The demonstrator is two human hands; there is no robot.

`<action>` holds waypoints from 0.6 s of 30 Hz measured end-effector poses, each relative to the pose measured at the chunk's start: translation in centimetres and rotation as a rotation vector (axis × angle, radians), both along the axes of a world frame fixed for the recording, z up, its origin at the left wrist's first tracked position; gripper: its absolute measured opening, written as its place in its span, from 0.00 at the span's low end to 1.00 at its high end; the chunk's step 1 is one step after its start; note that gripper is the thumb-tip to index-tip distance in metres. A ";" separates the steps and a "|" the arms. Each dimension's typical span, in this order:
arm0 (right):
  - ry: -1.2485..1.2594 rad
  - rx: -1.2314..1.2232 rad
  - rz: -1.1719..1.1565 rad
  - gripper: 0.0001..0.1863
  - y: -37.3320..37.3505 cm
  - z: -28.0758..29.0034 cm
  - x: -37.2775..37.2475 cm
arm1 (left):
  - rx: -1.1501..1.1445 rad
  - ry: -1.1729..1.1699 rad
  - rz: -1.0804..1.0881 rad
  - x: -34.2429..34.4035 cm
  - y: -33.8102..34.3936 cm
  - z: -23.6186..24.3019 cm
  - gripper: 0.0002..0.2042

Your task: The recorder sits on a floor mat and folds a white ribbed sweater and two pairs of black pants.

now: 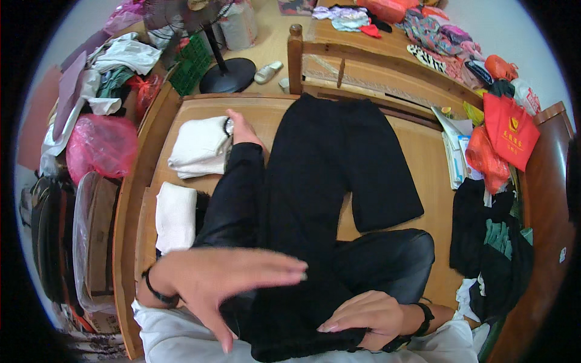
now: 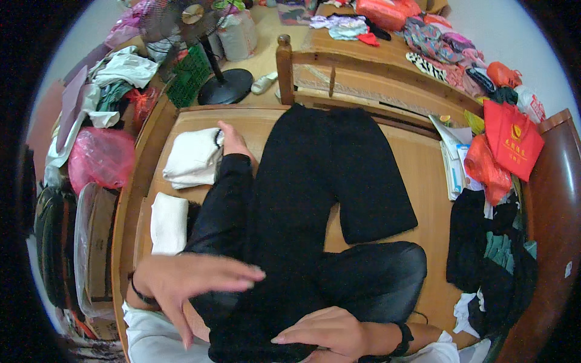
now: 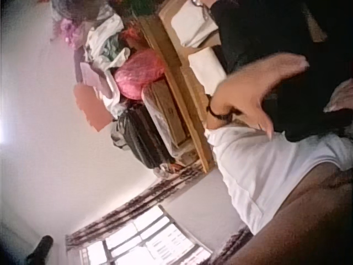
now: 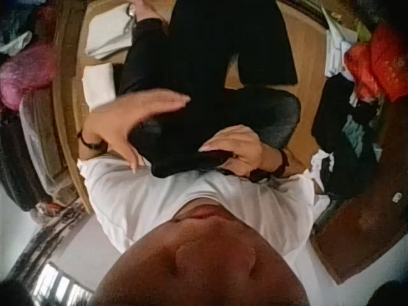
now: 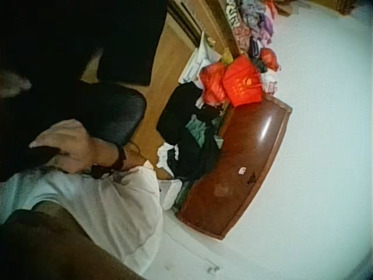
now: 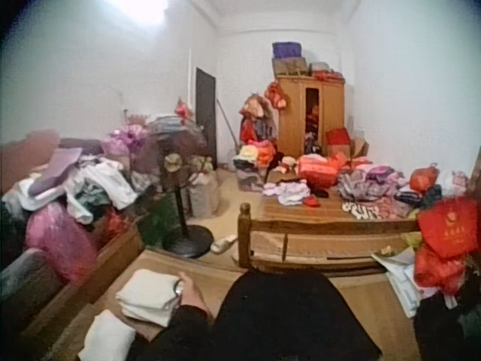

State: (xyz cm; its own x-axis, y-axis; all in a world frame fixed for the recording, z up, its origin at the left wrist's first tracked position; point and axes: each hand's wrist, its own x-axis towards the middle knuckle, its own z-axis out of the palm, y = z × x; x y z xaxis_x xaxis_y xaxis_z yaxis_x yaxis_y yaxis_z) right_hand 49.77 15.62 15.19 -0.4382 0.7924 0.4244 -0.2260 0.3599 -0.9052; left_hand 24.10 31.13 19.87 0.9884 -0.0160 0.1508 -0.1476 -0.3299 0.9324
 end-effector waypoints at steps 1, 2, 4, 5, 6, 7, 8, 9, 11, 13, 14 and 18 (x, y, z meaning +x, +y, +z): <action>-0.047 0.014 0.007 0.22 -0.1 0.3 -0.3 | 0.052 -0.021 0.049 -0.4 -1.7 0.2 0.54; -0.045 0.041 0.022 0.22 -0.4 0.8 -0.8 | 0.115 -0.026 0.115 -1.2 -4.0 1.0 0.53; 0.013 0.017 -0.051 0.22 -0.5 0.9 -1.7 | 0.257 -0.099 0.271 -1.8 -5.4 1.0 0.43; 0.005 0.032 -0.049 0.22 -0.4 1.0 -1.8 | 0.330 -0.128 0.354 -2.1 -6.3 1.2 0.38; -0.018 0.036 -0.097 0.21 -0.3 0.8 -1.9 | 0.399 -0.112 0.424 -2.8 -6.4 1.4 0.31; -0.040 0.039 -0.147 0.21 -0.1 0.9 -1.9 | 0.441 -0.111 0.483 -2.9 -6.2 1.4 0.28; -0.105 0.035 -0.176 0.19 0.3 1.1 -1.9 | 0.464 -0.122 0.572 -2.7 -5.8 1.1 0.24; -0.237 0.100 -0.272 0.18 1.0 2.3 -1.8 | 0.478 -0.131 0.659 -2.5 -5.3 0.9 0.20; -0.446 0.044 -0.448 0.17 2.1 1.9 -1.3 | 0.466 -0.087 0.816 -1.0 -3.9 0.2 0.17; -0.503 0.015 -0.508 0.15 5.1 0.4 -0.5 | 0.334 0.011 0.881 0.6 -1.2 -1.2 0.17; -0.439 -0.032 -0.535 0.14 7.1 -0.6 -0.2 | 0.243 0.114 0.916 1.3 0.4 -2.0 0.18; -0.377 -0.212 -0.527 0.11 15.6 -5.5 2.8 | 0.678 0.313 0.837 4.1 8.6 -5.1 0.15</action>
